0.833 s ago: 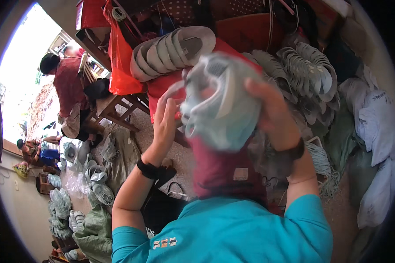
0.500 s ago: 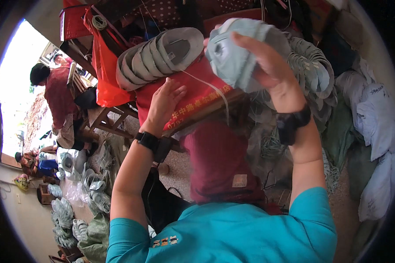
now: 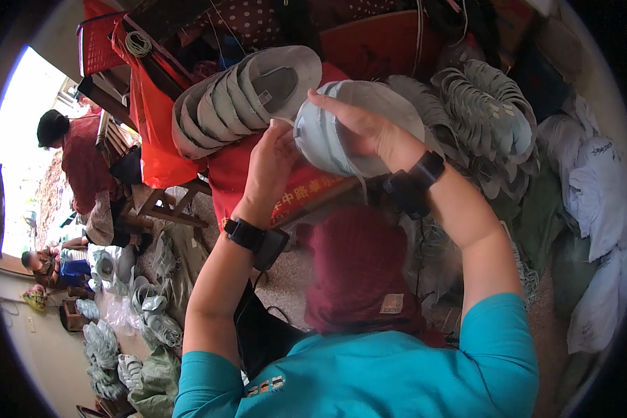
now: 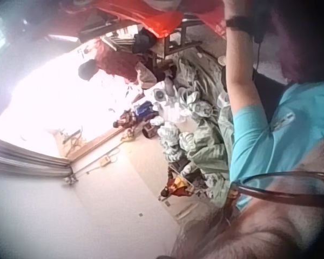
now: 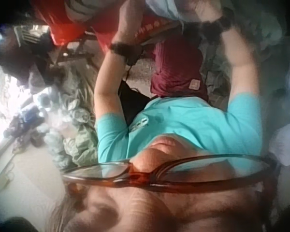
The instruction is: The person threads white shoelaces through the eyelets of a light blue sneaker, pulling the laces tight and adjusting the fit. The person handles the shoe and laces by hand, repeating the threading process to secure the laces.
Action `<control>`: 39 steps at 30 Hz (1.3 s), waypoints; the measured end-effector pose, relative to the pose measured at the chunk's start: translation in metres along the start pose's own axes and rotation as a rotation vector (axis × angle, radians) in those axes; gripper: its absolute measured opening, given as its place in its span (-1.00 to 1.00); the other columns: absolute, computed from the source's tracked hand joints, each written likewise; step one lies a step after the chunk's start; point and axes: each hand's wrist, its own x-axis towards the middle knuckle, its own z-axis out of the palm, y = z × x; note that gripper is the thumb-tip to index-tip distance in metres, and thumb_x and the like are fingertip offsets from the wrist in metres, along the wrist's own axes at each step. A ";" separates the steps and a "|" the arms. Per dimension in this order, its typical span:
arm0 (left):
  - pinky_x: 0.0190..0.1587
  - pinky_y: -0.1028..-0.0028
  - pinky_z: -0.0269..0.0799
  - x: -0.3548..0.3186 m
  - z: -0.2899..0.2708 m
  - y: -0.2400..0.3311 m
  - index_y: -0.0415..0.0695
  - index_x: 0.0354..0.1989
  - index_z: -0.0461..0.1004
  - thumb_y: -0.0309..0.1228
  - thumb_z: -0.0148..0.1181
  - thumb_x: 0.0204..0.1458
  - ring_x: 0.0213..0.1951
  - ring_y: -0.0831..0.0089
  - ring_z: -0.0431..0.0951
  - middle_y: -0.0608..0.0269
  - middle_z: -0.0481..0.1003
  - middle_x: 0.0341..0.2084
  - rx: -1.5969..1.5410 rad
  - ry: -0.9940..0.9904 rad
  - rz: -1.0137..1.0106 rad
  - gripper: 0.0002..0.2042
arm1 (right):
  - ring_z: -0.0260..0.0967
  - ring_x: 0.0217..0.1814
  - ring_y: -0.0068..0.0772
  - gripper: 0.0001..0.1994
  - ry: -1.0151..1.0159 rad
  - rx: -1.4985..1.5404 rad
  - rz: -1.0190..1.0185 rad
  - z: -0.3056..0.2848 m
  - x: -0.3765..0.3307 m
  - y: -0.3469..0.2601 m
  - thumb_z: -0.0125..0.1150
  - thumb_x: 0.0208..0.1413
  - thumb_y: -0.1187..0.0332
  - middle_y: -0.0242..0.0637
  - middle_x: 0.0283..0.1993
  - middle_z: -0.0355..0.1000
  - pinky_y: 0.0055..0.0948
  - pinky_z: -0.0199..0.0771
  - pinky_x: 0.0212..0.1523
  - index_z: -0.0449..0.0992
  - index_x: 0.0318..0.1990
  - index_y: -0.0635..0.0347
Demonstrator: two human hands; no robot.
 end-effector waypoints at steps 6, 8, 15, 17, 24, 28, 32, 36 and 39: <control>0.12 0.38 0.32 -0.004 0.015 -0.004 -0.38 0.25 0.17 -0.07 0.26 0.10 0.09 0.36 0.40 0.05 0.39 0.04 0.350 -0.022 0.105 -0.28 | 0.39 0.08 -0.28 -0.30 -0.017 -0.252 0.050 0.002 0.009 0.015 -0.07 0.19 -0.30 -0.18 0.09 0.44 -0.26 0.35 0.14 0.39 0.13 0.20; 0.20 0.37 0.25 0.002 0.013 -0.009 -0.35 0.25 0.15 -0.09 0.32 0.06 0.12 0.36 0.36 0.10 0.37 0.05 0.512 -0.032 0.162 -0.25 | 0.35 0.16 -0.19 -0.14 0.026 -0.548 0.057 0.000 0.017 0.020 -0.15 0.14 -0.41 -0.14 0.19 0.39 -0.21 0.26 0.23 0.30 0.25 0.25; 0.31 0.35 0.14 -0.005 0.024 0.006 -0.37 0.40 -0.13 -0.18 0.46 -0.09 0.26 0.25 0.26 -0.04 0.21 0.25 0.431 -0.138 0.097 0.02 | 0.48 -0.03 -0.01 0.05 0.183 -1.424 0.036 0.018 -0.011 -0.015 -0.31 -0.06 -0.61 0.12 -0.24 0.52 -0.15 0.33 0.08 0.57 -0.11 0.40; 0.27 0.37 0.19 -0.003 0.024 0.001 -0.37 0.36 -0.01 -0.20 0.43 -0.07 0.20 0.28 0.32 -0.01 0.28 0.19 0.465 -0.142 0.129 -0.07 | 0.50 -0.08 -0.08 -0.09 0.208 -1.436 -0.028 0.015 -0.018 -0.017 -0.21 0.05 -0.47 0.05 -0.27 0.53 -0.18 0.37 0.03 0.58 -0.13 0.39; 0.05 0.47 0.37 0.001 0.028 -0.003 -0.34 0.16 0.34 -0.20 0.31 0.05 -0.06 0.48 0.48 0.18 0.48 -0.06 0.402 -0.074 0.137 -0.41 | 0.43 -0.18 -0.62 -0.74 -0.038 -0.732 -0.235 -0.011 -0.040 -0.007 0.01 0.31 0.30 -0.39 -0.27 0.52 -0.55 0.39 -0.04 0.50 -0.01 0.26; -0.03 0.51 0.39 0.005 0.049 0.005 -0.35 0.13 0.36 -0.20 0.27 0.09 -0.12 0.55 0.46 0.26 0.48 -0.13 0.322 0.000 0.249 -0.46 | 0.37 -0.36 -0.72 -0.74 -0.036 -0.413 -0.386 -0.006 -0.053 0.000 0.05 0.24 0.38 -0.45 -0.34 0.47 -0.59 0.43 -0.15 0.46 0.02 0.29; -0.04 0.52 0.40 0.019 0.045 0.014 -0.34 0.09 0.38 -0.21 0.25 0.13 -0.15 0.55 0.47 0.26 0.48 -0.13 0.269 0.034 0.308 -0.52 | 0.13 -0.63 -0.87 -0.73 -0.059 -0.153 -0.430 0.003 -0.067 -0.028 0.07 0.20 0.41 -0.53 -0.45 0.35 -0.75 0.29 -0.57 0.45 0.01 0.31; 0.01 0.48 0.35 0.033 0.019 0.004 -0.34 0.10 0.36 -0.23 0.31 0.06 -0.10 0.51 0.44 0.21 0.47 -0.10 0.150 0.159 0.292 -0.47 | -0.01 -0.74 -0.91 -0.68 -0.144 -0.141 -0.603 0.014 -0.094 -0.066 0.01 0.26 0.37 -0.49 -0.45 0.31 -0.84 0.14 -0.78 0.38 0.08 0.41; 0.04 0.48 0.33 0.034 0.017 -0.004 -0.35 0.14 0.32 -0.21 0.34 0.04 -0.07 0.48 0.43 0.17 0.45 -0.06 0.307 0.231 0.349 -0.41 | 0.02 -0.71 -0.93 -0.69 -0.169 -0.127 -0.775 0.004 -0.115 -0.093 0.04 0.27 0.35 -0.48 -0.41 0.33 -0.84 0.11 -0.78 0.40 0.06 0.38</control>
